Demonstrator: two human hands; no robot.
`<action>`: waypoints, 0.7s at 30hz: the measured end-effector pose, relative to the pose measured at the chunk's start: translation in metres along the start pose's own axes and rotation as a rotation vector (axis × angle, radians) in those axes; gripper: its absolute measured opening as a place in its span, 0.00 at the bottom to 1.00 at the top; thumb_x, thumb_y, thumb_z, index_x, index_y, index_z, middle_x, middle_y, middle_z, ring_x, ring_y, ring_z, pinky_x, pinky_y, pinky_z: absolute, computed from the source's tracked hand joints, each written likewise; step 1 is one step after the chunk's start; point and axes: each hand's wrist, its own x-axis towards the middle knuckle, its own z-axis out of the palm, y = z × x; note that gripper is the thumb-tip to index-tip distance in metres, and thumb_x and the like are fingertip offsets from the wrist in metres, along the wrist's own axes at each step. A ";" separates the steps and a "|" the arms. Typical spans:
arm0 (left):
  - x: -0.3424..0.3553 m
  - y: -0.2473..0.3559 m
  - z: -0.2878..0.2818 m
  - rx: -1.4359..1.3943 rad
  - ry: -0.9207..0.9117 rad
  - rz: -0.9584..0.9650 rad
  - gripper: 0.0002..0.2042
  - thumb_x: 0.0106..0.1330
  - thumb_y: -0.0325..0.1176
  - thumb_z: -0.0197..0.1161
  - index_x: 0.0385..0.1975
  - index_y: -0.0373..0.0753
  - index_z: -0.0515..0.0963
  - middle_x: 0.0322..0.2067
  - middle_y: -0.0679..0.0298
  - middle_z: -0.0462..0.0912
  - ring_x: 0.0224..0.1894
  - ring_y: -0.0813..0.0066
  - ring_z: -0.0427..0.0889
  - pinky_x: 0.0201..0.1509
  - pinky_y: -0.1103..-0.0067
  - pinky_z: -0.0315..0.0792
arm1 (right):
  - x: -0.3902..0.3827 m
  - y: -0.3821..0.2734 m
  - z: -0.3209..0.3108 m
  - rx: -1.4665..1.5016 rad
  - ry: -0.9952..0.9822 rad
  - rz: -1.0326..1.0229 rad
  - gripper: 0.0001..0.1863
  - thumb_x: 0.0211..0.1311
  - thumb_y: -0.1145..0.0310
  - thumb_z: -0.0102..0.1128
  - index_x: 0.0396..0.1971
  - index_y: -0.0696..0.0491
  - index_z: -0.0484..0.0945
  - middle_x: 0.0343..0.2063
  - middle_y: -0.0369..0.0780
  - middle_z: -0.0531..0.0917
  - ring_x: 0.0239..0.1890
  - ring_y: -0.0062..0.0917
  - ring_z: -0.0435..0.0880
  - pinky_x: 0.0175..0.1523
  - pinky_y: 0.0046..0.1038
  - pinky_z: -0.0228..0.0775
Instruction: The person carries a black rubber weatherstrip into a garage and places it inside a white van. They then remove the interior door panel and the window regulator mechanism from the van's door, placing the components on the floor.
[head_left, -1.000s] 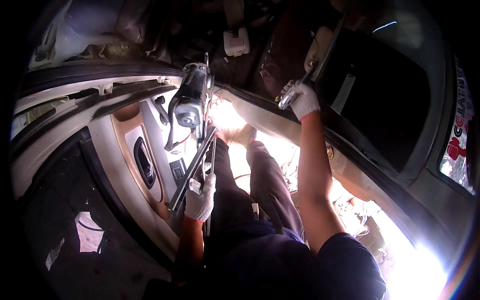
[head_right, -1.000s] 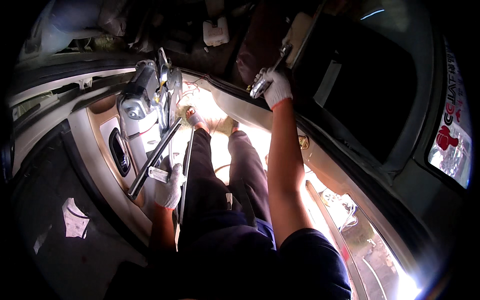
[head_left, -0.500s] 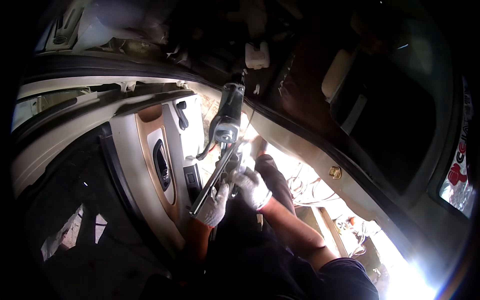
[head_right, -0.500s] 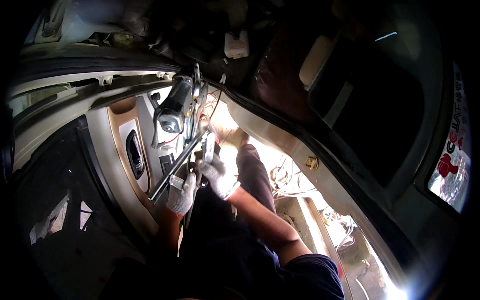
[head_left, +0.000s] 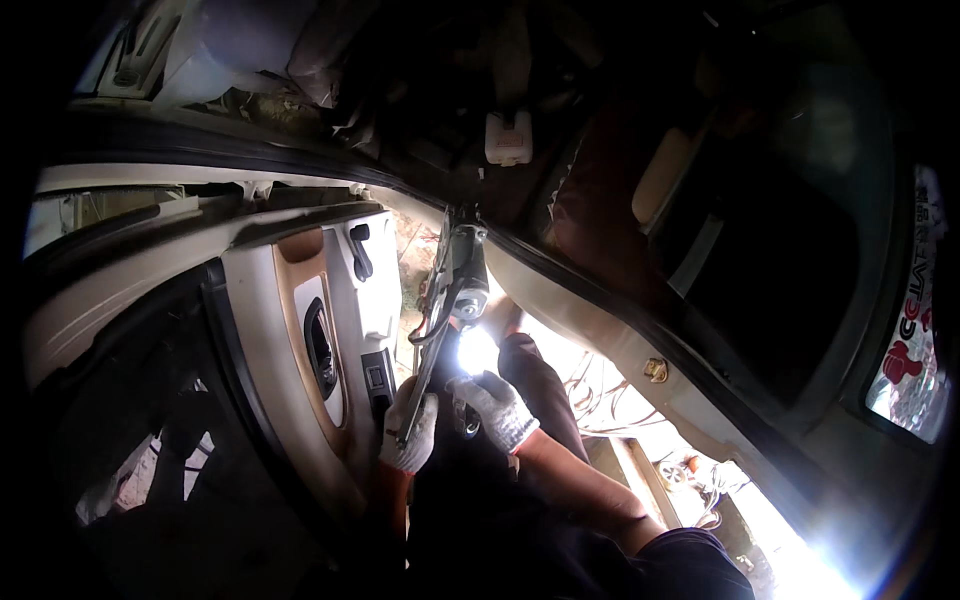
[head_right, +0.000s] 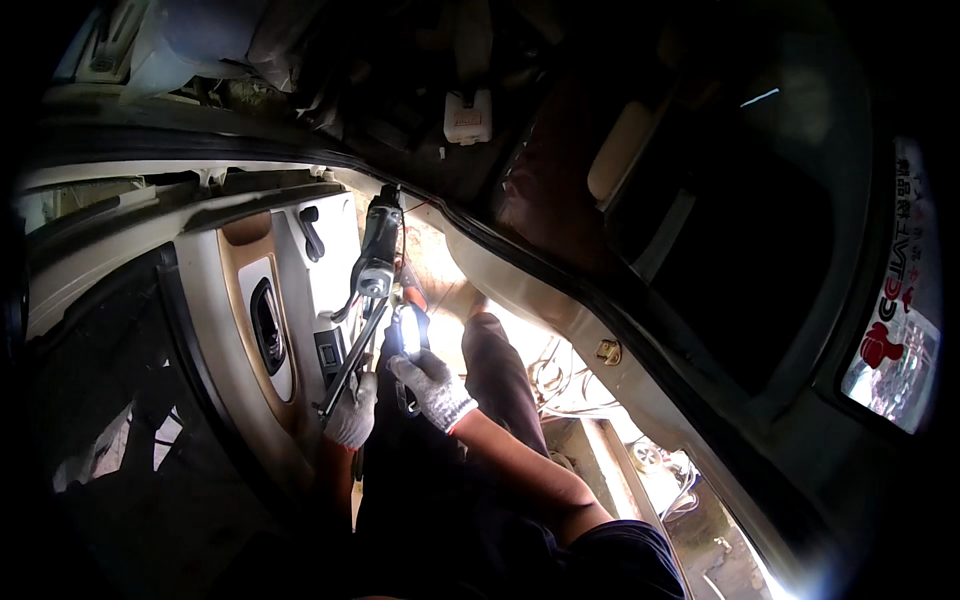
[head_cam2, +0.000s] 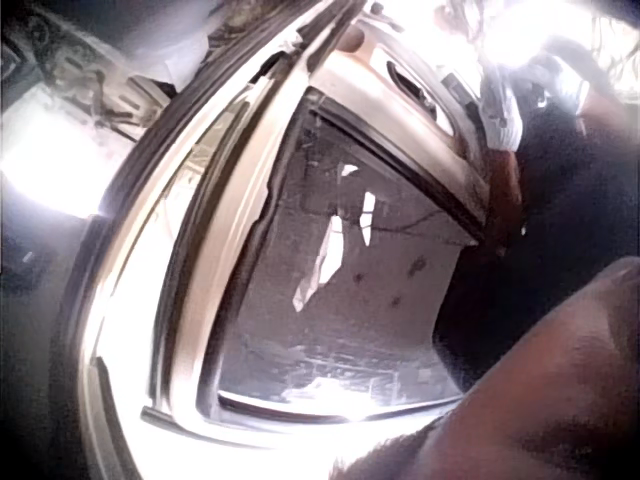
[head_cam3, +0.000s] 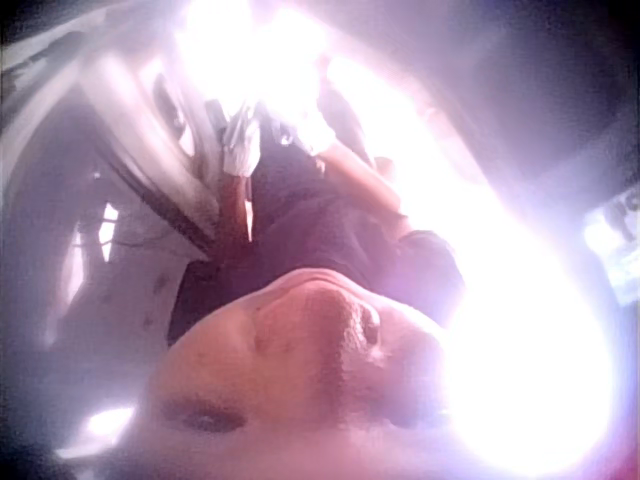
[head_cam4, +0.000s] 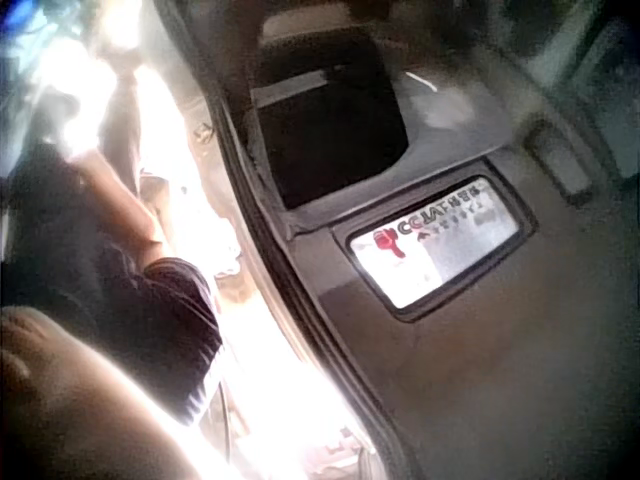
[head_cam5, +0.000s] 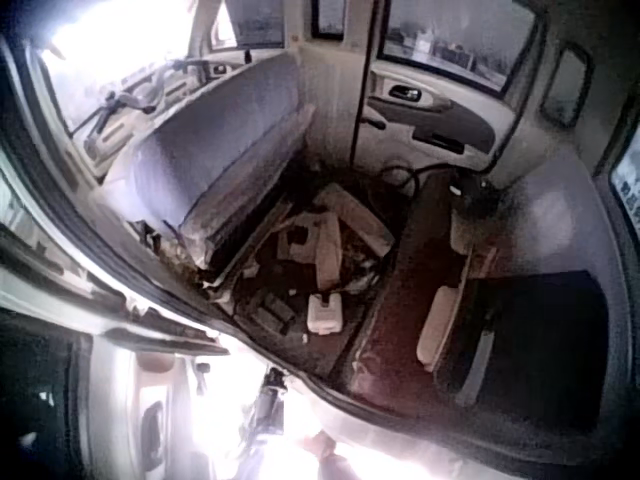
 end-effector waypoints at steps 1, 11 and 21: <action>-0.002 0.005 0.002 -0.316 0.003 -0.216 0.08 0.66 0.23 0.59 0.43 0.32 0.75 0.39 0.61 0.80 0.39 0.75 0.80 0.42 0.84 0.75 | 0.002 0.012 -0.005 0.021 0.032 0.015 0.14 0.69 0.64 0.55 0.42 0.59 0.80 0.35 0.38 0.83 0.41 0.21 0.80 0.49 0.25 0.71; -0.057 -0.024 0.053 -0.430 0.029 -0.543 0.18 0.72 0.35 0.51 0.55 0.31 0.72 0.32 0.61 0.80 0.26 0.80 0.77 0.30 0.82 0.71 | -0.016 0.017 -0.061 0.143 0.110 0.036 0.15 0.70 0.63 0.52 0.36 0.61 0.81 0.34 0.42 0.82 0.41 0.26 0.82 0.43 0.27 0.74; -0.101 -0.024 0.047 -0.546 0.149 -0.459 0.16 0.74 0.37 0.50 0.54 0.35 0.73 0.43 0.53 0.81 0.45 0.59 0.81 0.49 0.68 0.73 | -0.059 0.081 -0.077 0.233 0.065 0.083 0.14 0.66 0.61 0.54 0.38 0.59 0.76 0.30 0.40 0.80 0.32 0.24 0.80 0.40 0.25 0.73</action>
